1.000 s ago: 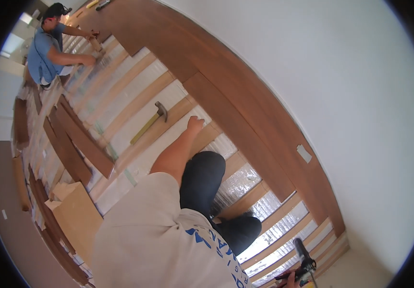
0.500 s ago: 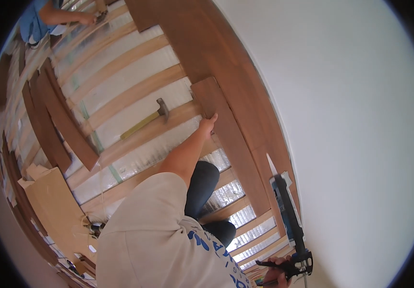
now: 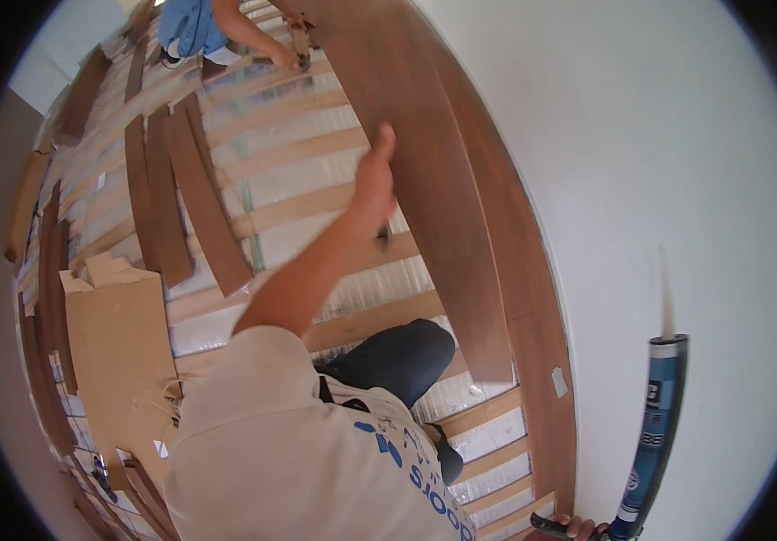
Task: The person installs wooden floorboards by applying adhesive to the edges, positioning them on the floor, and securing them using a hammer and a pneumatic nail gun.
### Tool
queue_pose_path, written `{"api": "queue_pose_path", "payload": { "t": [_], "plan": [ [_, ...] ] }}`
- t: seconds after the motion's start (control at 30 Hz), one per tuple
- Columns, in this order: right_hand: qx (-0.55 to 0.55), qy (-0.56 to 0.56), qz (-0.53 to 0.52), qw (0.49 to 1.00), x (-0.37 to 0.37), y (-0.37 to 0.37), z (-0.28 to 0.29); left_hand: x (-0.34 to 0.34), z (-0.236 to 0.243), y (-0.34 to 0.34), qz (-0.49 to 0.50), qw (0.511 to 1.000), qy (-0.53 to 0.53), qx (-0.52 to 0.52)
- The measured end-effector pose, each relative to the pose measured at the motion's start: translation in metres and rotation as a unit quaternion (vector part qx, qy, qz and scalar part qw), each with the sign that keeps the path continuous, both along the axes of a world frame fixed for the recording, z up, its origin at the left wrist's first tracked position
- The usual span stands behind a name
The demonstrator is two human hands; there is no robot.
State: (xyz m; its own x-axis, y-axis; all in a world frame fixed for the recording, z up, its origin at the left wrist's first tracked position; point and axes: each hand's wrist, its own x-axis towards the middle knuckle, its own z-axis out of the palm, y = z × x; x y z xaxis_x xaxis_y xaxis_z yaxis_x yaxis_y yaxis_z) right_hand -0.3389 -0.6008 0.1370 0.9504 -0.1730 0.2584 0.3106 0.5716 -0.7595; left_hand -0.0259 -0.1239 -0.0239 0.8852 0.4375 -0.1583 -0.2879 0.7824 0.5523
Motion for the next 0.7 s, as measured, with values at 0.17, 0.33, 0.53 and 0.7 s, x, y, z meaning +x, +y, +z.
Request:
{"api": "queue_pose_path", "payload": {
  "t": [0.17, 0.33, 0.53, 0.7],
  "plan": [
    [-0.041, -0.039, -0.08, 0.995, -0.056, -0.028, -0.021, -0.065, 0.186, 0.089, 0.165, 0.937, -0.158, 0.265],
    [-0.004, -0.08, -0.08, 0.994, -0.096, -0.001, -0.018, -0.088, 0.258, 0.102, 0.214, 0.887, -0.198, 0.359],
    [0.06, -0.148, 0.087, 0.983, -0.11, 0.01, -0.017, -0.09, 0.176, 0.13, 0.367, 0.617, -0.09, 0.69],
    [0.058, -0.129, 0.08, 0.987, -0.113, 0.02, -0.012, -0.101, 0.105, 0.116, 0.284, 0.663, -0.199, 0.663]
  ]
}}
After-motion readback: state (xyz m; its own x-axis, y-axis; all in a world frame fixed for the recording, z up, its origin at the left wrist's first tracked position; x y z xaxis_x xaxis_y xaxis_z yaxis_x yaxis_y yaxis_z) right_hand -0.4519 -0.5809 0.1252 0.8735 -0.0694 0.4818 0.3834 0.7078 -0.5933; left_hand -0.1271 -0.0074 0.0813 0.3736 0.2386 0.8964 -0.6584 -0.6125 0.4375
